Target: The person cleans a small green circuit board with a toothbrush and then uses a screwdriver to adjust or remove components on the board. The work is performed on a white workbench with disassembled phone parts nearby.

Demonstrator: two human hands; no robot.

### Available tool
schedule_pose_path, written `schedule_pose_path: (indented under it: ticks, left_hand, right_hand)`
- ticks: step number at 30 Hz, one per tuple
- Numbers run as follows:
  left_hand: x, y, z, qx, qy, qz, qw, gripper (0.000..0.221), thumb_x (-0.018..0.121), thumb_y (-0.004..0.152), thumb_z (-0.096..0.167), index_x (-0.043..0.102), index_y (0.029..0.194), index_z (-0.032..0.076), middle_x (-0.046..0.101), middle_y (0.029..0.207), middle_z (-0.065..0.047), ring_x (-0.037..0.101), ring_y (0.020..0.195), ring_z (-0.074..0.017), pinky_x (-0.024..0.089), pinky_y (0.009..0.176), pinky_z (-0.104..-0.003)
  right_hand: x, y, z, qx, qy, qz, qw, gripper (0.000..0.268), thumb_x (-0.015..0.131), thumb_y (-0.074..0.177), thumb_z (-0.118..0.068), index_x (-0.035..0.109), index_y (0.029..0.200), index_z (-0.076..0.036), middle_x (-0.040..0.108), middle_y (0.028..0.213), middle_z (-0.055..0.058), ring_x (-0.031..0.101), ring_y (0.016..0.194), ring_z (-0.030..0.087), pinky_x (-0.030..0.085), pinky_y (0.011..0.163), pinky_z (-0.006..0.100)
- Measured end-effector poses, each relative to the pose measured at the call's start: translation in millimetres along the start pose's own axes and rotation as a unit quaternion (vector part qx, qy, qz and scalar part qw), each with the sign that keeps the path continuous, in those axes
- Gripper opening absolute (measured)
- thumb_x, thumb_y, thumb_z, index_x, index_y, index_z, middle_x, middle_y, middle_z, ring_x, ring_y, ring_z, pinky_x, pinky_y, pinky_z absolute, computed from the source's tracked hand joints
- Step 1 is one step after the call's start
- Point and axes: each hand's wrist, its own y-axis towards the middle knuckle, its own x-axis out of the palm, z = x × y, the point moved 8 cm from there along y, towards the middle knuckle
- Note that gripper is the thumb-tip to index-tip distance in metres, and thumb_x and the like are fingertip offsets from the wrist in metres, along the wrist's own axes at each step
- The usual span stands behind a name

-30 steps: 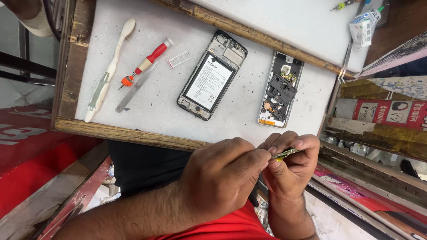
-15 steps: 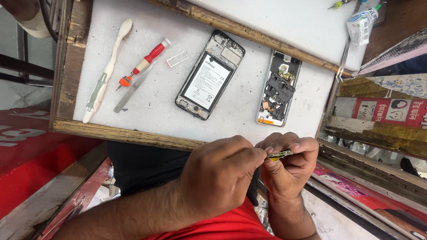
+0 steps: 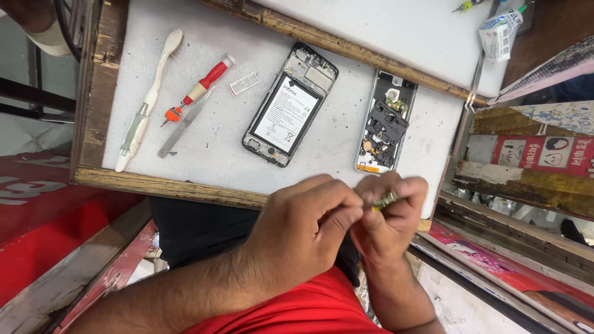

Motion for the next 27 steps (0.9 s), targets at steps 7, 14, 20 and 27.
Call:
schedule_pose_path:
  ticks: [7, 14, 20, 27]
  left_hand:
    - [-24.2, 6.4, -6.3, 0.058, 0.106, 0.094, 0.988, 0.006, 0.064, 0.102, 0.008, 0.064, 0.107, 0.004, 0.069, 0.095, -0.012, 0.072, 0.085, -0.0302, 0.057, 0.071, -0.039]
    - [-13.5, 7.5, -39.9, 0.049, 0.138, 0.094, 0.985, 0.003, 0.064, 0.102, 0.006, 0.065, 0.104, 0.005, 0.07, 0.095, -0.011, 0.072, 0.085, -0.0305, 0.059, 0.071, -0.039]
    - [-9.2, 8.1, -45.8, 0.067, 0.156, 0.085, 0.982, 0.007, 0.067, 0.102, 0.007, 0.065, 0.108, 0.004, 0.071, 0.099, -0.009, 0.073, 0.089, -0.0269, 0.06, 0.073, -0.036]
    - [-14.1, 0.1, -36.0, 0.123, 0.261, 0.082, 0.954, 0.015, 0.073, 0.098, 0.004, 0.065, 0.11, 0.004, 0.067, 0.094, -0.008, 0.072, 0.083, -0.02, 0.059, 0.067, -0.031]
  right_hand:
    - [28.0, 21.1, 16.6, 0.007, -0.414, -0.054, 0.909, 0.035, 0.06, 0.104, -0.007, 0.051, 0.137, -0.002, 0.053, 0.132, 0.013, 0.057, 0.112, 0.021, 0.05, 0.1, 0.03]
    - [34.3, 25.3, 4.5, -0.067, -0.503, -0.008, 0.862, 0.027, 0.077, 0.092, 0.007, 0.06, 0.112, -0.002, 0.061, 0.133, 0.015, 0.062, 0.128, 0.024, 0.052, 0.11, 0.034]
    - [16.5, 27.2, 12.2, 0.021, -0.454, 0.009, 0.891, 0.019, 0.075, 0.095, 0.009, 0.066, 0.106, -0.002, 0.068, 0.122, 0.014, 0.069, 0.11, 0.019, 0.056, 0.098, 0.03]
    - [16.0, 28.7, 15.0, 0.025, -0.441, -0.006, 0.897, 0.019, 0.075, 0.093, 0.011, 0.067, 0.105, -0.002, 0.068, 0.118, 0.012, 0.07, 0.107, 0.018, 0.058, 0.094, 0.028]
